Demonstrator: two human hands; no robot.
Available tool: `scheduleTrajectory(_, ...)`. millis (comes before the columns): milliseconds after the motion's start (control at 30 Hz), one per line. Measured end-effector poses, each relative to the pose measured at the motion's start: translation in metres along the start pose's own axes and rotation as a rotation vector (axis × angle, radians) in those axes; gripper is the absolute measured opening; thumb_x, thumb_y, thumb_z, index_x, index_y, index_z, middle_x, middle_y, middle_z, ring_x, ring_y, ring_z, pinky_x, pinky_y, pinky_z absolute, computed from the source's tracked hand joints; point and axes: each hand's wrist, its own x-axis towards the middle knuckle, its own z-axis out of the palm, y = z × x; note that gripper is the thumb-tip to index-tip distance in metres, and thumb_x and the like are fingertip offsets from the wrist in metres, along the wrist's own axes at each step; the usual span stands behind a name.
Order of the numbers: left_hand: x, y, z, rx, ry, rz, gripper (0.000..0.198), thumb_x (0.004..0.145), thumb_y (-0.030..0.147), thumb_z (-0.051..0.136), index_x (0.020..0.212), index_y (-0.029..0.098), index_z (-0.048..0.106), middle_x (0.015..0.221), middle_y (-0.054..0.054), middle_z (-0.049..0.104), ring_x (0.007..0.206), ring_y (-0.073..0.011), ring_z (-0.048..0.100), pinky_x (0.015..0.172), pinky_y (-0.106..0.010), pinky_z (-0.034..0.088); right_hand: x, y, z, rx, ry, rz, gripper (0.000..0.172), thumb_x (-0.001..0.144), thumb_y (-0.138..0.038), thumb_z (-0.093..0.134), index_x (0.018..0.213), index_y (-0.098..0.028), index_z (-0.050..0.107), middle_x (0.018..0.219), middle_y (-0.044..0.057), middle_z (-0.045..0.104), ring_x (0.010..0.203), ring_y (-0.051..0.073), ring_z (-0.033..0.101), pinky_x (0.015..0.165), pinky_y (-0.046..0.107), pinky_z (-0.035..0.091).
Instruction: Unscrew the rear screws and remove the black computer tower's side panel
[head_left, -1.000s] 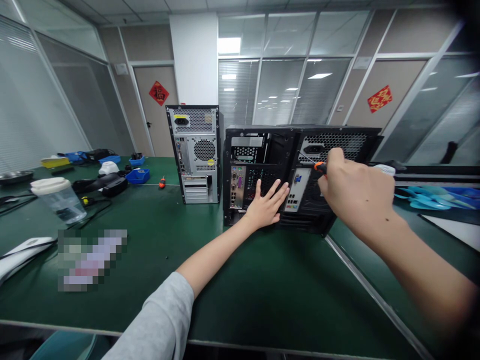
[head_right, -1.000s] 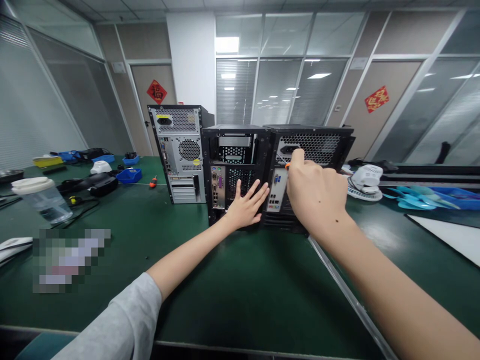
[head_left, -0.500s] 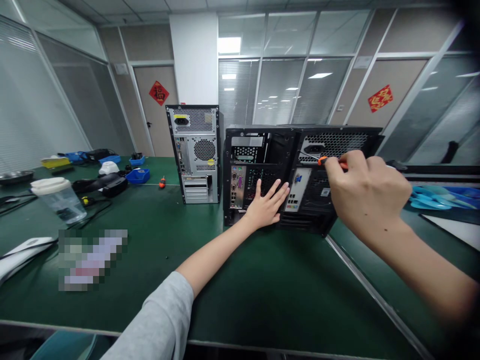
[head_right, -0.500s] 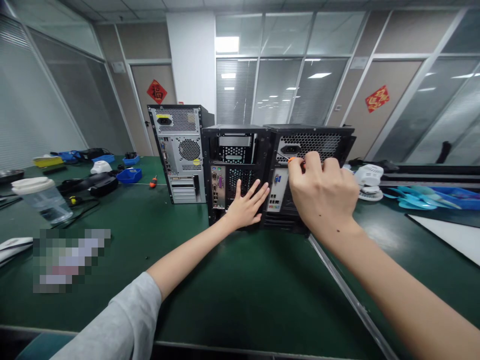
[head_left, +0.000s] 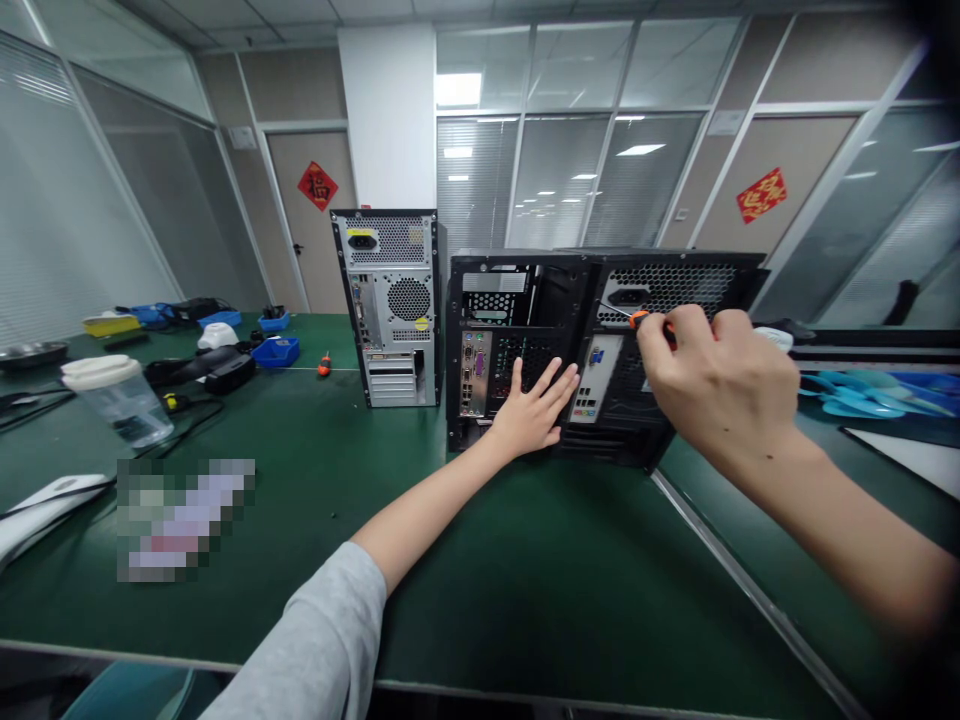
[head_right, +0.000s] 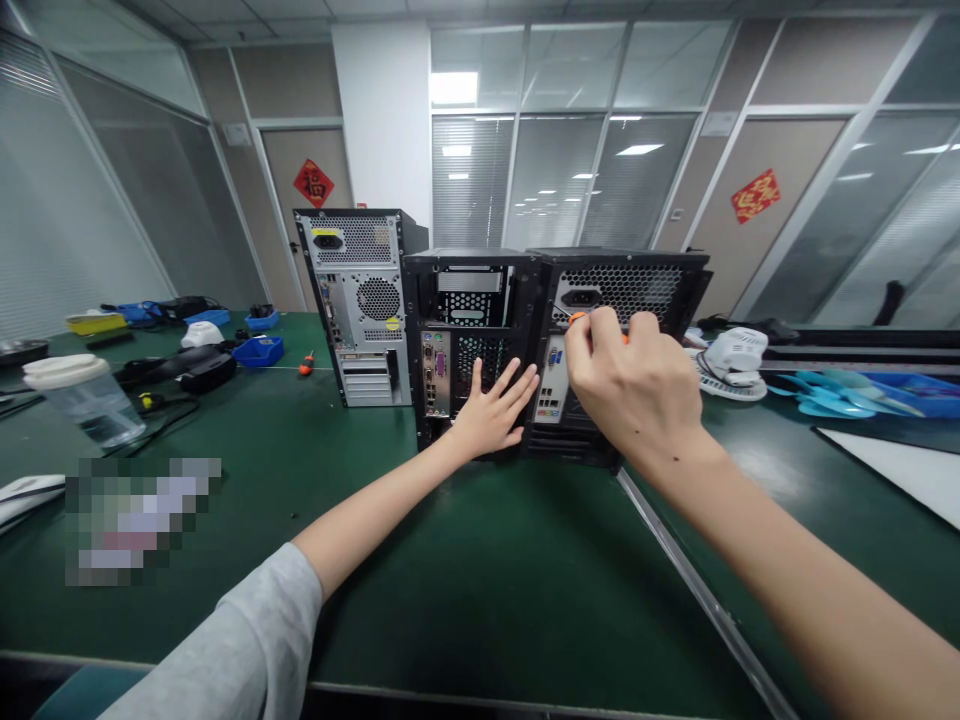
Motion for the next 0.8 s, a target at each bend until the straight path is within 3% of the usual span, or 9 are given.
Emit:
scheduleTrajectory(333,-0.0005,0.0001,0.0029,0.005,0.023,-0.004,0.083,0.087,0.046,0.046,0.154,0.008,0.016,0.162,-0.01,0.007,0.146,-0.0331,-0.021,0.11,-0.075,0.009,0.0002,0.0046,0.0006,-0.095,-0.004,-0.053,0.047,0.097,-0.015,0.023,0.083,-0.012,0.068,0.069,0.008,0.054,0.06,0.015,0.028,0.05,0.027,0.014)
scheduleTrajectory(800,-0.0002,0.0006,0.0021,-0.005,0.018,-0.006,0.084,0.085,0.046,0.048,0.153,0.008,0.019,0.162,-0.01,0.008,0.147,-0.035,-0.017,0.11,-0.075,0.01,0.001,0.003,-0.0003,-0.032,-0.03,0.009,0.045,0.096,-0.017,0.026,0.079,-0.013,0.067,0.069,0.009,0.053,0.06,0.016,0.029,0.05,0.028,0.013)
